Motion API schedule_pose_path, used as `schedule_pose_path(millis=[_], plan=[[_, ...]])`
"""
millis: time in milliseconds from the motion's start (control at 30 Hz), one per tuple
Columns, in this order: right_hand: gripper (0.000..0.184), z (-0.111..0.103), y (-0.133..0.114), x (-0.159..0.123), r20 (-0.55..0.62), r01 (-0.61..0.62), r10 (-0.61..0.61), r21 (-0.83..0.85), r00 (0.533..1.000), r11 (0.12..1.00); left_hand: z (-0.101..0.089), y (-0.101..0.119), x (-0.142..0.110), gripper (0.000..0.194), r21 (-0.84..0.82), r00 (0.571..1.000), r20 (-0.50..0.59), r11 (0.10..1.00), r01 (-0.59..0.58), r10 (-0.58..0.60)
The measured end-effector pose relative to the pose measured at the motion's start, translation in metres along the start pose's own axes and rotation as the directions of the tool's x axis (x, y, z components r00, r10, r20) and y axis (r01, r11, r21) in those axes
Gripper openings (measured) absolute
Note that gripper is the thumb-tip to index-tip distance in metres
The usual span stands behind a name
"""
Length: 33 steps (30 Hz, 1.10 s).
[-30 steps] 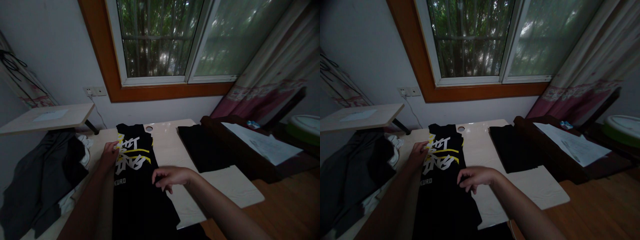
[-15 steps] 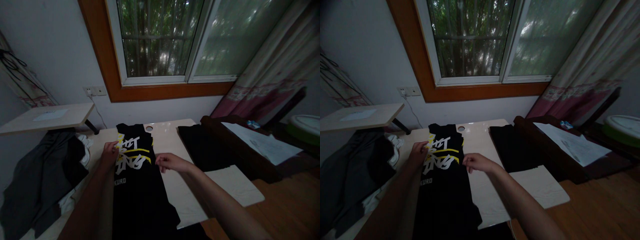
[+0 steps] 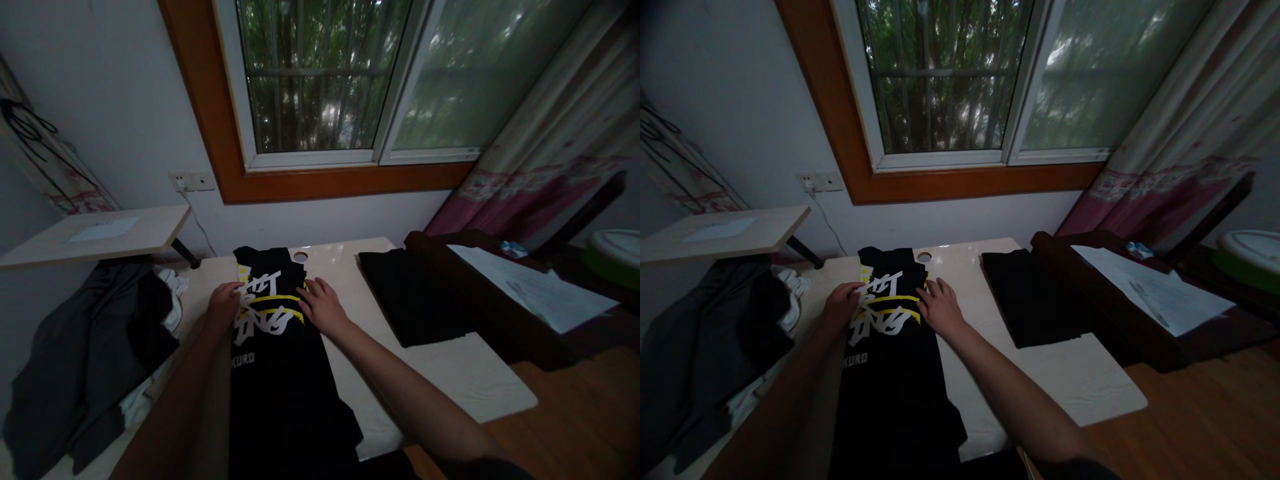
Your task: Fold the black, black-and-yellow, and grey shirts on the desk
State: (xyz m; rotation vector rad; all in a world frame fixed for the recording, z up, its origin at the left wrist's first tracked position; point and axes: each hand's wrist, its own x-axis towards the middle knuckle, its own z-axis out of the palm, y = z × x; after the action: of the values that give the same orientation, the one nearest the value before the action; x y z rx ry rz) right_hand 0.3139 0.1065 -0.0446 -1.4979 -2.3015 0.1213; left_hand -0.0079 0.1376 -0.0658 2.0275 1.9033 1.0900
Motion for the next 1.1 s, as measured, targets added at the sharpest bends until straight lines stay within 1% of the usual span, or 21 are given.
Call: schedule_pose_path(millis=[233, 400, 500, 567, 667, 767, 833, 900, 933, 1000, 1033, 1067, 1100], plan=[[0.044, -0.001, 0.010, 0.021, -0.007, -0.059, 0.058, -0.064, 0.998, 0.996, 0.014, 0.004, 0.035, 0.032, -0.026, 1.000, 0.021, 1.000, -0.011, 0.012], [0.044, 0.003, 0.019, 0.043, -0.023, -0.103, 0.101, -0.074, 0.995, 0.992, 0.026, 0.007, 0.063, 0.028, -0.026, 1.000, -0.003, 1.000, -0.003, 0.003], [0.044, 0.006, 0.022, 0.051, -0.022, -0.118, 0.117, -0.073, 0.993, 0.990, 0.030, 0.011, 0.070, 0.028, -0.022, 0.999, -0.031, 1.000, 0.006, -0.007], [0.044, 0.005, 0.025, 0.051, -0.017, -0.113, 0.113, -0.066, 0.994, 0.991, 0.030, 0.015, 0.068, 0.029, -0.017, 0.999, -0.052, 1.000, 0.009, -0.010], [0.043, 0.000, 0.028, 0.044, -0.022, -0.066, 0.065, -0.010, 0.998, 0.998, 0.025, 0.021, 0.055, 0.027, -0.001, 0.997, -0.075, 1.000, -0.003, 0.002], [0.038, -0.007, 0.032, 0.029, -0.055, 0.003, 0.003, 0.114, 0.998, 0.993, 0.015, 0.028, 0.031, 0.023, 0.040, 0.994, -0.060, 0.995, -0.086, 0.088], [0.033, -0.011, 0.035, 0.017, -0.070, 0.043, -0.028, 0.213, 0.997, 0.976, 0.008, 0.035, 0.009, 0.020, 0.052, 0.987, -0.021, 0.987, -0.155, 0.156], [0.027, -0.016, 0.036, 0.004, -0.057, 0.089, -0.075, 0.303, 0.996, 0.949, -0.001, 0.044, -0.016, 0.017, 0.021, 0.976, 0.063, 0.977, -0.212, 0.210], [0.024, -0.018, 0.036, -0.002, -0.039, 0.114, -0.107, 0.344, 0.994, 0.932, -0.006, 0.049, -0.030, 0.016, -0.022, 0.957, 0.140, 0.967, -0.252, 0.253], [0.018, -0.023, 0.034, -0.016, 0.007, 0.151, -0.170, 0.422, 0.985, 0.894, -0.017, 0.061, -0.060, 0.017, -0.130, 0.892, 0.304, 0.942, -0.310, 0.336], [0.015, -0.026, 0.032, -0.022, 0.032, 0.159, -0.195, 0.458, 0.980, 0.875, -0.023, 0.067, -0.074, 0.017, -0.177, 0.845, 0.382, 0.927, -0.330, 0.374], [0.015, -0.030, 0.030, -0.028, 0.056, 0.158, -0.212, 0.492, 0.976, 0.856, -0.030, 0.073, -0.087, 0.018, -0.220, 0.784, 0.455, 0.907, -0.359, 0.421], [0.015, -0.034, 0.027, -0.035, 0.080, 0.150, -0.224, 0.523, 0.971, 0.839, -0.036, 0.079, -0.099, 0.019, -0.259, 0.727, 0.506, 0.886, -0.385, 0.464]])
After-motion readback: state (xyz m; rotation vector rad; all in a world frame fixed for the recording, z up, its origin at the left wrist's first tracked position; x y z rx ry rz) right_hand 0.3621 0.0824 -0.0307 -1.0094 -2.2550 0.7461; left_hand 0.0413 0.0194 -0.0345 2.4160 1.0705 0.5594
